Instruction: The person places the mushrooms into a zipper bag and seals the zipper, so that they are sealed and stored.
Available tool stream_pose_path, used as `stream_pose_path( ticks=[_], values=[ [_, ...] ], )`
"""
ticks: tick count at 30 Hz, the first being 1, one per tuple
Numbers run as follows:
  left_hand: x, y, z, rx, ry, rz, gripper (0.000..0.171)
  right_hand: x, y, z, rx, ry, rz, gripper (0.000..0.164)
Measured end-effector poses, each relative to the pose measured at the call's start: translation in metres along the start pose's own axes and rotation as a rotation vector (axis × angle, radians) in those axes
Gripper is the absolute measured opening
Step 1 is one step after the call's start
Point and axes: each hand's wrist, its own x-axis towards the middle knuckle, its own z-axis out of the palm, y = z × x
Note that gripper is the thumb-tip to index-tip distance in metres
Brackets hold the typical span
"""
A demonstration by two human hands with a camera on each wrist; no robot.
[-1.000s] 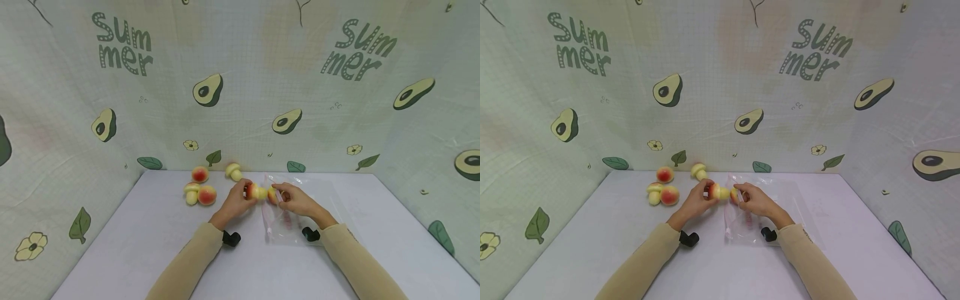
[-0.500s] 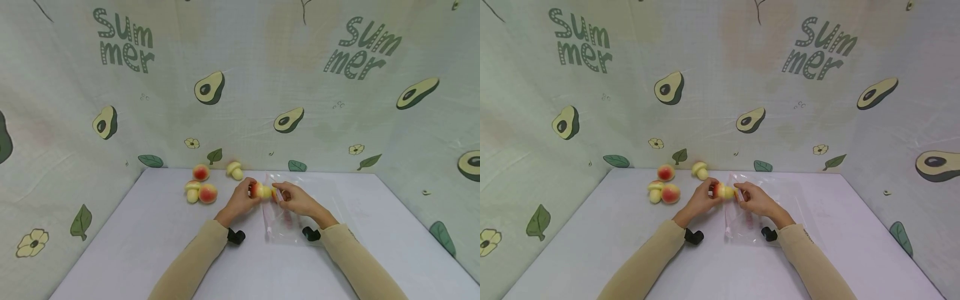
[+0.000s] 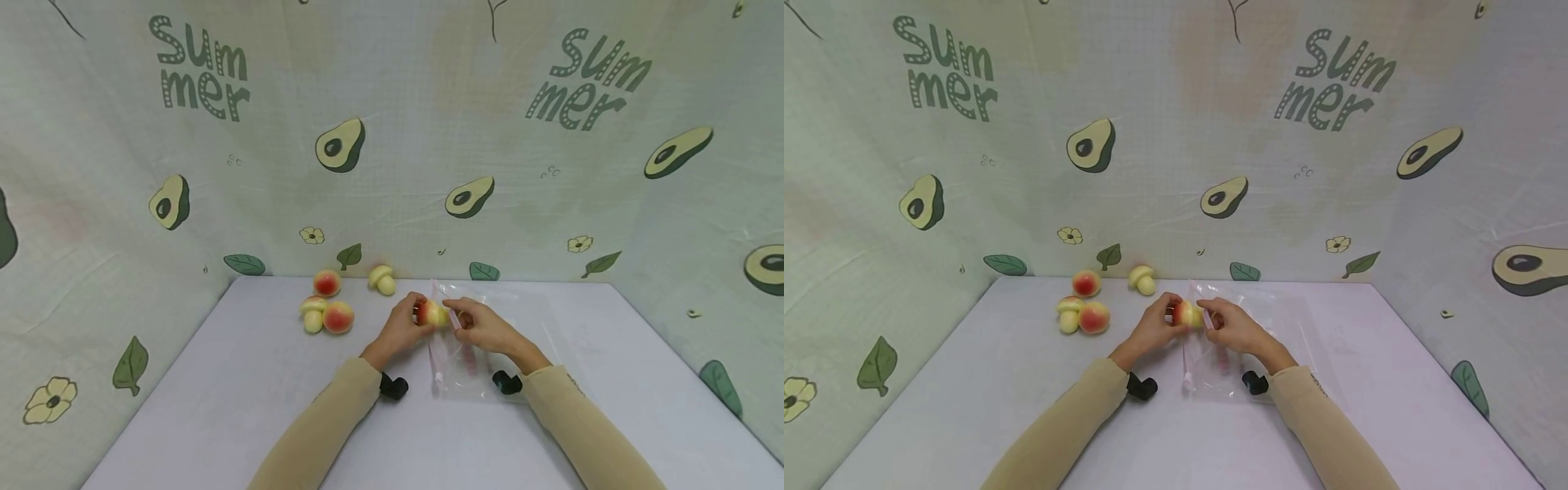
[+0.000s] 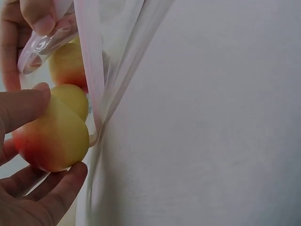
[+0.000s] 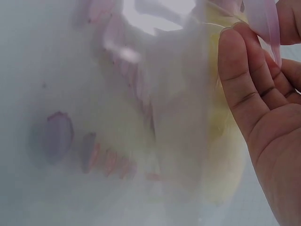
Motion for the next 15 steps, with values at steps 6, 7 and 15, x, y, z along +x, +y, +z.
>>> stream_pose_path(
  ticks=[6,7,15],
  values=[
    [0.004,0.003,0.003,-0.001,-0.015,-0.008,0.047,0.001,-0.001,0.0,0.011,0.0,0.01,0.059],
    [0.005,0.003,0.004,-0.003,-0.019,-0.011,0.046,0.001,-0.001,0.0,0.015,0.001,0.011,0.059],
    [0.005,0.002,0.013,-0.002,-0.014,-0.028,0.042,-0.001,-0.01,0.0,0.038,-0.011,0.003,0.059]
  ],
)
